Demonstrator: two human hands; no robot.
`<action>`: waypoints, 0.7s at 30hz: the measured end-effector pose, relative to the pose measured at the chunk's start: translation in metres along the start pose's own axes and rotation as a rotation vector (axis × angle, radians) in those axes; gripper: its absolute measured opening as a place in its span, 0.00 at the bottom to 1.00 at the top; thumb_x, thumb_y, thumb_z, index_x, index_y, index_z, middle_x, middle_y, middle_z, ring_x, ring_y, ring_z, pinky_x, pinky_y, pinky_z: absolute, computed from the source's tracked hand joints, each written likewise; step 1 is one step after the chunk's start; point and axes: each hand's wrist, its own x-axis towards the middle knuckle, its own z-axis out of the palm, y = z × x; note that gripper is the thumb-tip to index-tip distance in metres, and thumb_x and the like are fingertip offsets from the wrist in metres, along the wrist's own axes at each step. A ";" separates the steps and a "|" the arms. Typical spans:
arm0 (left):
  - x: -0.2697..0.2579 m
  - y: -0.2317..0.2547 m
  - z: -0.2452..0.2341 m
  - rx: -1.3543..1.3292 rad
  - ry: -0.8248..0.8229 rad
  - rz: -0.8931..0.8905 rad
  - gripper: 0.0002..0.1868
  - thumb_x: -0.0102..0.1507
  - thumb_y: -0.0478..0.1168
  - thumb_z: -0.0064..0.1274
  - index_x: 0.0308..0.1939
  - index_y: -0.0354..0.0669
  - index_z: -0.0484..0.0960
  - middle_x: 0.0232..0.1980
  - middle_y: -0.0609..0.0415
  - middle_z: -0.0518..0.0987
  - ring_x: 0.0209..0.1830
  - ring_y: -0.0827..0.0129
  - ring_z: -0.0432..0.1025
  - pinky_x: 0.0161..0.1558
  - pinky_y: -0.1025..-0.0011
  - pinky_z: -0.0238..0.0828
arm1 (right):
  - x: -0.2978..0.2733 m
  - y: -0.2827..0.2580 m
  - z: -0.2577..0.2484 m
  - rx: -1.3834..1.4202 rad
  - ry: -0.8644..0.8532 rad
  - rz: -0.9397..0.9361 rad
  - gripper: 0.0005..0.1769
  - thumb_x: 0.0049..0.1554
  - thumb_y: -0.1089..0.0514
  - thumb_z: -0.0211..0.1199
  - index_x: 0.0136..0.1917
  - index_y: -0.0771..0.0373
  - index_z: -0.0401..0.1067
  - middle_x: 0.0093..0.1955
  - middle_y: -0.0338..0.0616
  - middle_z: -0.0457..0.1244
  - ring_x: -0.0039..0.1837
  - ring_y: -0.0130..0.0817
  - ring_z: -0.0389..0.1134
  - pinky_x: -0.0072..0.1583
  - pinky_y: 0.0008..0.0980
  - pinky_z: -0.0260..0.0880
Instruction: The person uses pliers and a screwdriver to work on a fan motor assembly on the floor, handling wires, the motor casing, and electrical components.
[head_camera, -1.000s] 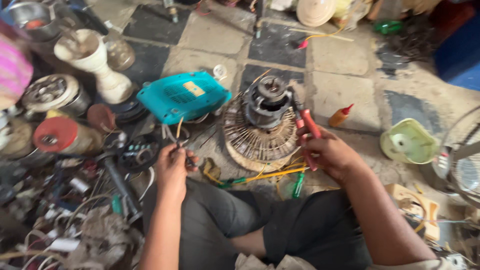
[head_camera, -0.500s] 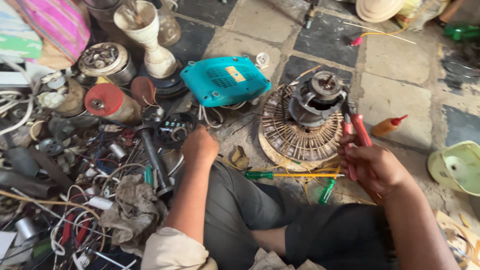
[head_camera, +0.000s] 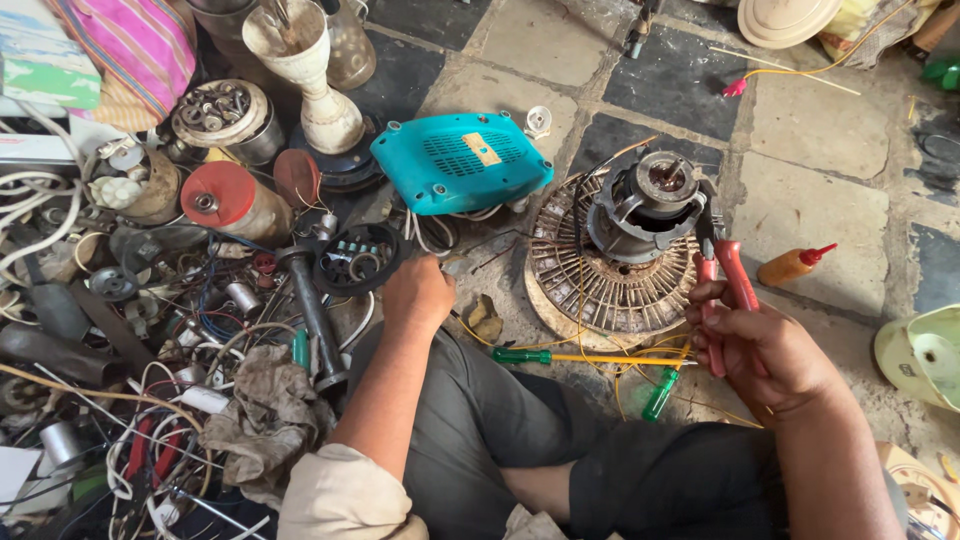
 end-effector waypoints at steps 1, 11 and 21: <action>-0.001 0.000 0.000 -0.005 0.016 0.011 0.13 0.60 0.44 0.56 0.42 0.39 0.86 0.44 0.39 0.84 0.47 0.44 0.78 0.50 0.51 0.75 | 0.001 -0.002 0.000 0.000 -0.004 0.010 0.17 0.53 0.64 0.58 0.57 0.62 0.70 0.45 0.43 0.65 0.43 0.34 0.64 0.47 0.34 0.66; -0.004 0.006 -0.007 -0.007 0.001 -0.028 0.14 0.61 0.44 0.56 0.46 0.41 0.85 0.46 0.40 0.83 0.48 0.43 0.77 0.49 0.49 0.74 | 0.007 0.010 -0.004 0.018 -0.050 -0.027 0.20 0.52 0.66 0.58 0.58 0.60 0.69 0.47 0.42 0.65 0.45 0.32 0.64 0.47 0.33 0.64; -0.005 0.006 -0.008 0.011 0.022 -0.010 0.15 0.60 0.45 0.55 0.48 0.44 0.84 0.46 0.41 0.84 0.48 0.43 0.77 0.49 0.47 0.74 | 0.014 0.018 -0.015 0.008 -0.076 -0.022 0.20 0.52 0.66 0.58 0.59 0.59 0.68 0.47 0.41 0.65 0.41 0.31 0.64 0.41 0.32 0.64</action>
